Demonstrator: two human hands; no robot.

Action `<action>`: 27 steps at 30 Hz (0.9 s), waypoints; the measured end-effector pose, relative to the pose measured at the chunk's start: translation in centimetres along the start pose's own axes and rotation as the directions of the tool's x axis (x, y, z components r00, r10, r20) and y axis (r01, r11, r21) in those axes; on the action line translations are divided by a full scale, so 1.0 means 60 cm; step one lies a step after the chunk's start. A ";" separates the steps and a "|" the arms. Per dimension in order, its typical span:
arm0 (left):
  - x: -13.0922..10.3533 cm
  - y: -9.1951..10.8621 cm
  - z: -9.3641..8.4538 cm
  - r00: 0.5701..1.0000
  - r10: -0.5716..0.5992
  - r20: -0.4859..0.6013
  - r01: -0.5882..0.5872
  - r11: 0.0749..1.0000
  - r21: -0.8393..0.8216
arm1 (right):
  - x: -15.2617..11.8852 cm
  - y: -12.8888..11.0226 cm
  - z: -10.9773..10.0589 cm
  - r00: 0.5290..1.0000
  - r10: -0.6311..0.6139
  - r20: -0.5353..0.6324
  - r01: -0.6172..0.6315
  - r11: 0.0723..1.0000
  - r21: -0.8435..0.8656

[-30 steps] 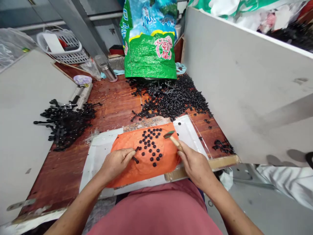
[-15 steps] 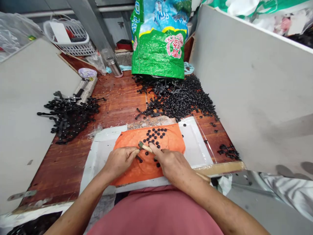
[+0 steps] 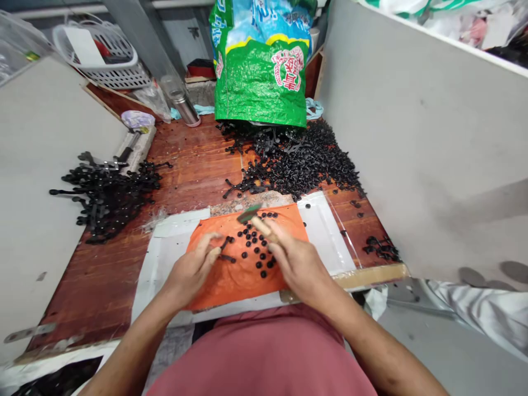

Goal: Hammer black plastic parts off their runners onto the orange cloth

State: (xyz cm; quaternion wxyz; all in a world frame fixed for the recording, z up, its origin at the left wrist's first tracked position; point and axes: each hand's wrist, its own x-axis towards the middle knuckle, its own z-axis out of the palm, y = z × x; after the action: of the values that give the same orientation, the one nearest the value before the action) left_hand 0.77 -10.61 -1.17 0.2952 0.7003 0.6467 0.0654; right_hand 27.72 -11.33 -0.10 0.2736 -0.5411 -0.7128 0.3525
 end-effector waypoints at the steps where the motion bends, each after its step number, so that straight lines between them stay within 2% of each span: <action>1: -0.004 -0.003 -0.003 1.000 0.020 -0.016 -0.021 0.997 -0.081 | -0.003 0.005 -0.011 0.995 0.076 -0.061 -0.070 0.993 0.098; 3: -0.010 -0.009 -0.002 0.993 0.106 -0.049 -0.114 0.972 -0.206 | -0.010 0.020 -0.031 0.971 0.220 -0.096 -0.175 0.922 0.345; 6: -0.014 -0.011 0.015 0.982 0.165 -0.094 -0.183 0.956 -0.230 | -0.030 0.042 -0.046 0.938 0.339 -0.067 -0.207 0.704 0.679; 9: -0.015 -0.003 0.038 0.989 0.116 -0.088 -0.123 0.989 -0.084 | -0.062 0.050 -0.045 0.920 0.393 -0.010 -0.224 0.545 0.808; 12: -0.016 0.008 0.050 0.994 0.088 -0.060 -0.083 0.992 0.091 | -0.095 0.047 -0.035 0.901 0.411 0.140 -0.341 0.469 0.815; 15: -0.015 0.016 0.052 0.996 0.083 -0.036 -0.076 0.982 0.171 | -0.112 0.043 -0.023 0.888 0.415 0.196 -0.403 0.502 0.765; 22: -0.009 0.023 0.056 0.995 0.102 -0.009 -0.096 0.961 0.260 | -0.109 0.045 -0.010 0.931 0.349 0.109 -0.334 0.692 0.640; 24: -0.008 0.022 0.057 0.996 0.092 -0.015 -0.084 0.956 0.281 | -0.107 0.046 -0.013 0.947 0.301 0.114 -0.313 0.773 0.551; 27: -0.009 0.021 0.056 0.996 0.092 -0.021 -0.084 0.960 0.266 | -0.102 0.044 -0.019 0.975 0.168 0.143 -0.209 0.914 0.348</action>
State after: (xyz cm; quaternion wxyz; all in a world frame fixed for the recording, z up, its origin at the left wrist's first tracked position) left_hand 3.37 -12.22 -3.16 0.1852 0.7603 0.6226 0.0029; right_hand 31.73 -16.57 -1.58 0.2933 -0.5275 -0.5945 0.5313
